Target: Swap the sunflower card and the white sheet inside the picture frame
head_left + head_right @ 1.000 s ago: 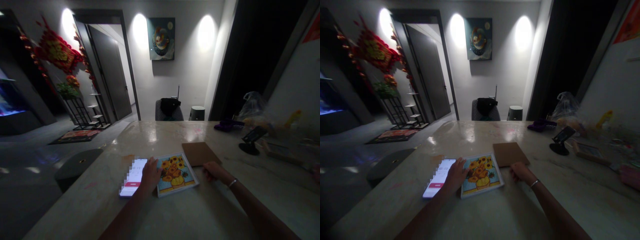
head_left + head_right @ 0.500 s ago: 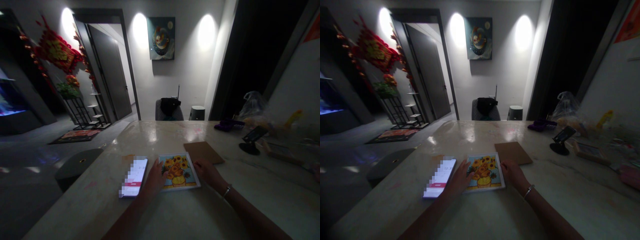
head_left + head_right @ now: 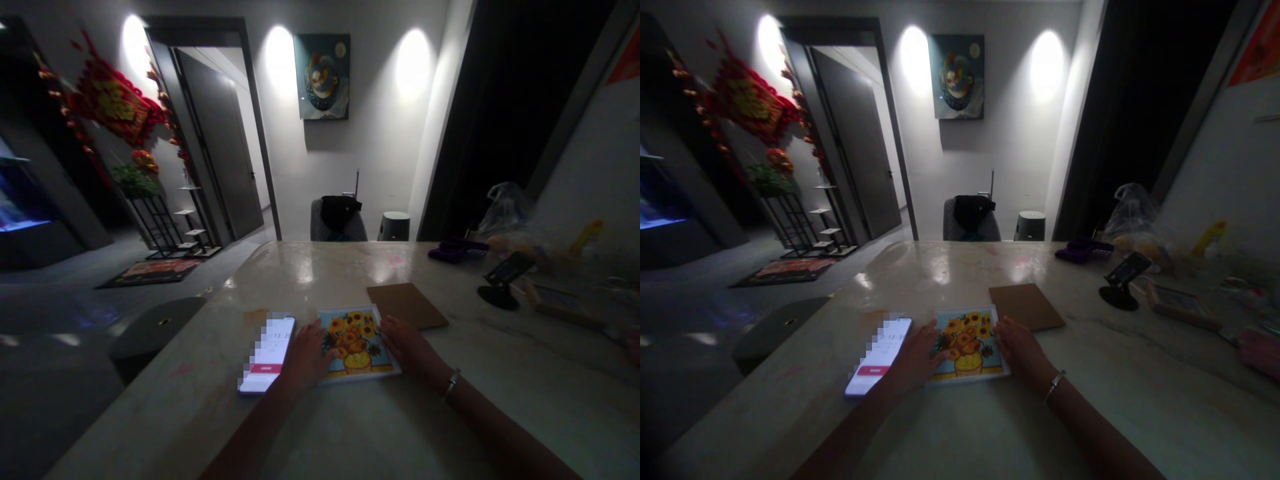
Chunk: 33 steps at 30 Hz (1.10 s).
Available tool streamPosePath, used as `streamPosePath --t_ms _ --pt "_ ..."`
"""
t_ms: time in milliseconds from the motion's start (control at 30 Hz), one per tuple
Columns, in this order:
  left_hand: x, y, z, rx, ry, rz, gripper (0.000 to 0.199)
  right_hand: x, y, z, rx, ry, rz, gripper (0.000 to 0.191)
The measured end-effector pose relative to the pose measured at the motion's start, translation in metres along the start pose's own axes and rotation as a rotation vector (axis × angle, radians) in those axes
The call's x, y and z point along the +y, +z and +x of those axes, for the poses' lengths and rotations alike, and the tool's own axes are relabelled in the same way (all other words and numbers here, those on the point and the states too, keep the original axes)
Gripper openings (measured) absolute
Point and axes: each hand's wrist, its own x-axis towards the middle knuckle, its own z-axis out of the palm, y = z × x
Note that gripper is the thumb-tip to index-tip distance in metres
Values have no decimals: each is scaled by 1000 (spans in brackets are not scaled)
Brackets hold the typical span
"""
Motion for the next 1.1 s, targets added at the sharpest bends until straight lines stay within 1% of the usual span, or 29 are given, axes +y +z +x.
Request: streamPosePath --t_ms 100,167,267,467,700,867,967,1100 --pt "3 -1 -2 -67 12 32 58 -2 1 -1 -33 -19 -79 32" --pt "5 0 -3 -83 18 44 61 -2 2 -2 -47 -28 -123 34" --pt "8 1 -3 -89 16 44 62 -4 3 -3 -57 -49 -140 35" --pt "10 1 -4 -112 16 20 66 -15 2 -5 -68 -31 -146 43" --pt "14 1 -8 -140 50 112 69 -21 6 -9 -82 -49 -156 49" --pt "23 -2 -10 -187 47 164 67 -27 16 -12 -104 -125 -181 52" --pt "23 -2 -9 -173 59 174 67 -31 18 -12 -103 -141 -193 53" --pt "19 2 -8 -137 61 187 69 -27 17 -10 -58 -76 -240 52"
